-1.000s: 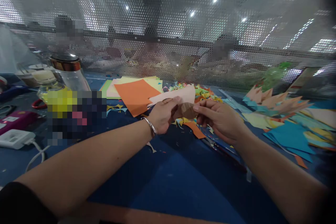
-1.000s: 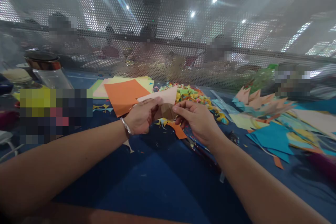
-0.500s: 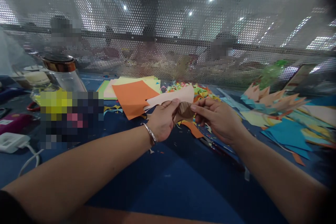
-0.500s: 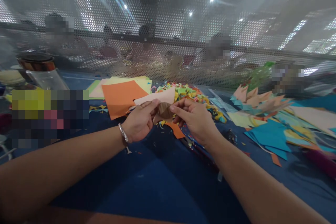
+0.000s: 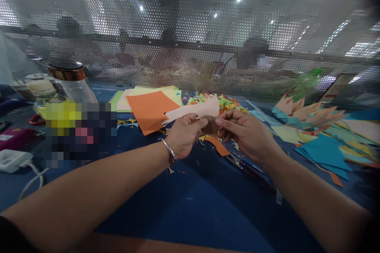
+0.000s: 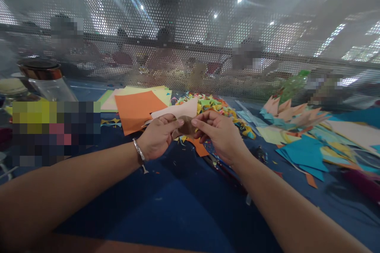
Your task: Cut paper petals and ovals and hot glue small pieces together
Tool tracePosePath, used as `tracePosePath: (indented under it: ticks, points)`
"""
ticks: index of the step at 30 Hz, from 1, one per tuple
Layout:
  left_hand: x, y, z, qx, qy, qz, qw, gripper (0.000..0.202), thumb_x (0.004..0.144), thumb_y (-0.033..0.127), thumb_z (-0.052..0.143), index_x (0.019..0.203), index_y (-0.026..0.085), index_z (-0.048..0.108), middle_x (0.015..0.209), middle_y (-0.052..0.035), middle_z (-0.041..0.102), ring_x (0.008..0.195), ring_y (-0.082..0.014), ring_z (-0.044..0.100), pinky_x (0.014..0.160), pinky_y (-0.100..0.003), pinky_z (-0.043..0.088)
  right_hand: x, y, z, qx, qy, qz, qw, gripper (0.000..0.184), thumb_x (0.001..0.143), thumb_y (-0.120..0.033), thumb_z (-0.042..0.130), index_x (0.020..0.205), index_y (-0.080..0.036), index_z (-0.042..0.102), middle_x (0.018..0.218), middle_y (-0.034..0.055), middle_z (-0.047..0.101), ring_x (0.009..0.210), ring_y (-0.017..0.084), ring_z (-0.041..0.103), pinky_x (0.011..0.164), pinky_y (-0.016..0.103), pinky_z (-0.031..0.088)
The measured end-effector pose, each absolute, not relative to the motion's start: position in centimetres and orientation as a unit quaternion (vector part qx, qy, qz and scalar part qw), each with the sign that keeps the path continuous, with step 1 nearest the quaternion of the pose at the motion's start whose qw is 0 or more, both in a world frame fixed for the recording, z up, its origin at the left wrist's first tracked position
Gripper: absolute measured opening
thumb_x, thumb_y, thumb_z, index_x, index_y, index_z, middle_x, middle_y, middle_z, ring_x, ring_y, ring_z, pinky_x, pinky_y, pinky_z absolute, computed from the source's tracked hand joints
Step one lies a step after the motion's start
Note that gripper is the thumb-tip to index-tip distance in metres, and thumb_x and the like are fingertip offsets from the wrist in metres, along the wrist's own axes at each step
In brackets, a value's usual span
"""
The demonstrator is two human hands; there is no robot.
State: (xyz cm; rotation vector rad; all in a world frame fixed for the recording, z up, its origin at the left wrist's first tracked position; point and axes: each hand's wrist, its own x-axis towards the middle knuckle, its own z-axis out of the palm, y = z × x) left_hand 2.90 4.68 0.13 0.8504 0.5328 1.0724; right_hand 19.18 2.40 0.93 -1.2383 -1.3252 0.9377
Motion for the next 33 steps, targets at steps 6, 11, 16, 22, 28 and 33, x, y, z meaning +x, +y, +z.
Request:
tracePosePath:
  ticks: [6,11,16,22,28,33]
  points:
    - [2.8,4.8,0.0,0.423,0.230,0.487,0.728,0.021,0.082,0.005,0.064,0.067,0.015,0.054,0.078,-0.0039,0.070,0.074,-0.0115,0.067,0.084,-0.029,0.051,19.3,2.3,1.4,-0.525,-0.526,0.429,0.513,0.053,0.059,-0.054,0.088,0.087,-0.018,0.060,0.057,-0.0024,0.061,0.050,0.012,0.059,0.043,0.021,0.041]
    - [2.8,4.9,-0.2,0.427,0.207,0.483,0.736,0.020,0.079,0.009,0.070,0.067,0.014,0.055,0.077,-0.0047,0.071,0.073,-0.0124,0.067,0.083,-0.030,0.052,19.4,2.2,1.7,-0.531,-0.535,0.418,0.507,0.051,0.057,-0.055,0.089,0.078,-0.018,0.062,0.054,-0.0008,0.063,0.047,0.010,0.055,0.044,0.022,0.041]
    - [2.6,5.1,-0.4,0.418,0.206,0.466,0.752,0.015,0.079,0.014,0.073,0.070,0.013,0.061,0.075,-0.0038,0.070,0.073,-0.0123,0.067,0.079,-0.030,0.054,19.7,2.2,1.4,-0.525,-0.569,0.387,0.501,0.046,0.062,-0.057,0.085,0.072,-0.019,0.062,0.055,0.0000,0.063,0.046,0.011,0.055,0.044,0.024,0.042]
    - [2.5,5.3,-0.3,0.408,0.219,0.471,0.751,0.008,0.085,0.008,0.065,0.078,0.010,0.066,0.084,-0.0077,0.073,0.077,-0.0142,0.070,0.082,-0.032,0.055,20.1,2.2,1.2,-0.536,-0.636,0.193,0.521,0.042,0.074,-0.057,0.078,0.087,-0.020,0.063,0.075,0.0040,0.068,0.059,0.016,0.064,0.053,0.030,0.053]
    - [2.6,5.3,-0.2,0.398,0.225,0.475,0.752,0.015,0.086,0.008,0.065,0.073,0.012,0.062,0.079,-0.0059,0.072,0.070,-0.0121,0.068,0.080,-0.030,0.054,19.7,1.8,0.5,-0.497,-0.773,-0.036,0.394,0.033,0.082,-0.042,0.075,0.106,-0.022,0.065,0.097,0.0077,0.068,0.071,0.020,0.065,0.061,0.034,0.054]
    - [2.5,5.3,0.0,0.376,0.248,0.472,0.757,0.022,0.086,0.008,0.064,0.065,0.013,0.059,0.073,-0.0042,0.069,0.069,-0.0109,0.066,0.075,-0.026,0.051,19.7,1.7,0.1,-0.492,-0.793,-0.085,0.350,0.036,0.086,-0.040,0.072,0.116,-0.023,0.062,0.099,0.0081,0.065,0.076,0.022,0.064,0.062,0.035,0.054]
